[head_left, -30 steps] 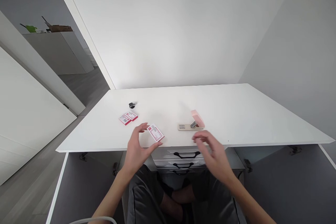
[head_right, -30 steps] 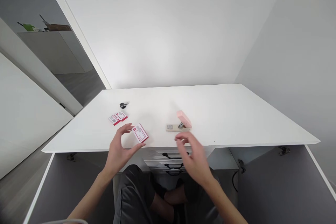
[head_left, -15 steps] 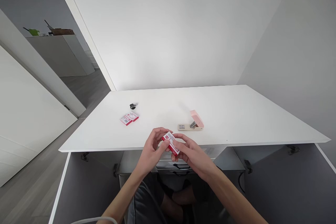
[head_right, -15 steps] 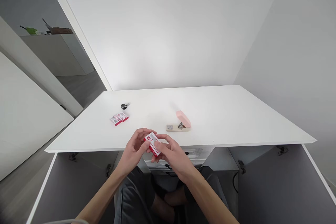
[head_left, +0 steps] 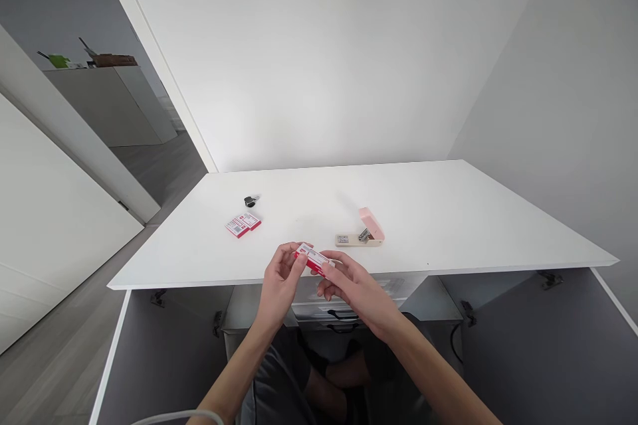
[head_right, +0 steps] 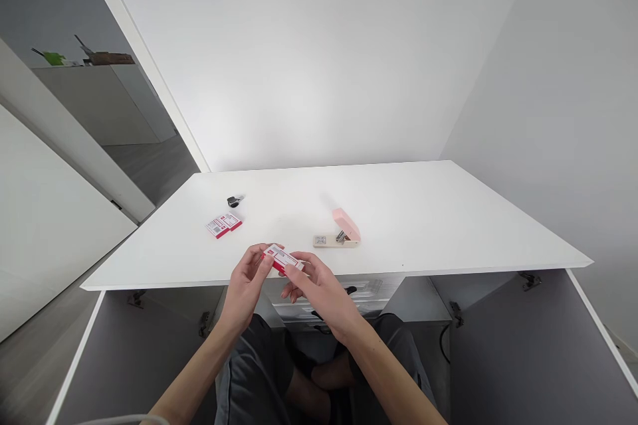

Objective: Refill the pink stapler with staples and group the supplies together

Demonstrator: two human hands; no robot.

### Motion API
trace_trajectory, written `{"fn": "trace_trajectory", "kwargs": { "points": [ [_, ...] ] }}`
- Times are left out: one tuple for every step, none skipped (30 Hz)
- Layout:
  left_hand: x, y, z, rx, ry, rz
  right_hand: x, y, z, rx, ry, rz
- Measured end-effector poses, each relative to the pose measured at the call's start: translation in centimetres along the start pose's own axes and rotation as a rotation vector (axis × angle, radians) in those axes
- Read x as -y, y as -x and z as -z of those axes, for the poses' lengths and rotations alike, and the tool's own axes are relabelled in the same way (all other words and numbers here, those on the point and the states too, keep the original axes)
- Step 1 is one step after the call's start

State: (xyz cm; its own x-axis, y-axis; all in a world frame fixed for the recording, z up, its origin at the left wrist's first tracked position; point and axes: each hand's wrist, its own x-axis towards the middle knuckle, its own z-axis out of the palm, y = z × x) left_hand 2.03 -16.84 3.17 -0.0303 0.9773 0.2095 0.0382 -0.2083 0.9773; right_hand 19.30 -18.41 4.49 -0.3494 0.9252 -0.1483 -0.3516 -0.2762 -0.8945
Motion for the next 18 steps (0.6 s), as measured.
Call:
{"fn": "trace_trajectory", "kwargs": {
  "points": [
    [0.1,-0.1,0.0,-0.024,-0.016,-0.004,-0.2,-0.1,0.0,-0.012,0.072,0.02],
    [0.2,-0.1,0.1,-0.041,-0.027,-0.006,-0.4,-0.3,0.1,-0.017,0.142,0.045],
    [0.3,-0.2,0.2,-0.053,-0.031,-0.005,-0.6,-0.5,0.2,-0.017,0.207,0.071],
    [0.4,-0.3,0.3,-0.061,-0.03,-0.003,-0.9,-0.8,0.2,-0.016,0.261,0.096],
    [0.5,-0.4,0.4,-0.069,-0.026,-0.002,-1.2,-1.1,0.3,-0.017,0.305,0.116],
    [0.6,-0.4,0.5,-0.075,-0.022,-0.003,-1.4,-1.3,0.3,-0.017,0.339,0.131],
    [0.7,-0.5,0.6,-0.084,-0.022,-0.004,-1.6,-1.6,0.3,-0.017,0.362,0.143],
    [0.7,-0.5,0.8,-0.094,-0.027,-0.007,-1.8,-1.9,0.3,-0.018,0.372,0.153],
    [0.7,-0.6,0.9,-0.106,-0.038,-0.01,-1.9,-2.1,0.2,-0.022,0.37,0.161],
    [0.7,-0.7,1.0,-0.119,-0.053,-0.013,-2.0,-2.4,0.2,-0.028,0.362,0.168],
    [0.6,-0.8,1.1,-0.132,-0.067,-0.017,-2.0,-2.6,0.1,-0.035,0.349,0.173],
    [0.6,-0.9,1.2,-0.143,-0.079,-0.021,-2.0,-2.9,0.0,-0.042,0.33,0.179],
    [0.5,-1.0,1.2,-0.151,-0.087,-0.026,-2.0,-3.1,-0.1,-0.049,0.305,0.185],
    [0.4,-1.2,1.3,-0.158,-0.093,-0.033,-2.1,-3.4,-0.2,-0.052,0.273,0.19],
    [0.4,-1.4,1.5,-0.163,-0.098,-0.043,-2.1,-3.6,-0.3,-0.054,0.232,0.193],
    [0.4,-1.6,1.6,-0.164,-0.102,-0.057,-2.1,-3.8,-0.4,-0.054,0.177,0.188],
    [0.4,-1.9,1.7,-0.161,-0.104,-0.076,-2.2,-4.1,-0.6,-0.053,0.109,0.175],
    [0.3,-2.2,1.9,-0.151,-0.102,-0.102,-2.3,-4.4,-0.7,-0.051,0.031,0.157]
  ]
}}
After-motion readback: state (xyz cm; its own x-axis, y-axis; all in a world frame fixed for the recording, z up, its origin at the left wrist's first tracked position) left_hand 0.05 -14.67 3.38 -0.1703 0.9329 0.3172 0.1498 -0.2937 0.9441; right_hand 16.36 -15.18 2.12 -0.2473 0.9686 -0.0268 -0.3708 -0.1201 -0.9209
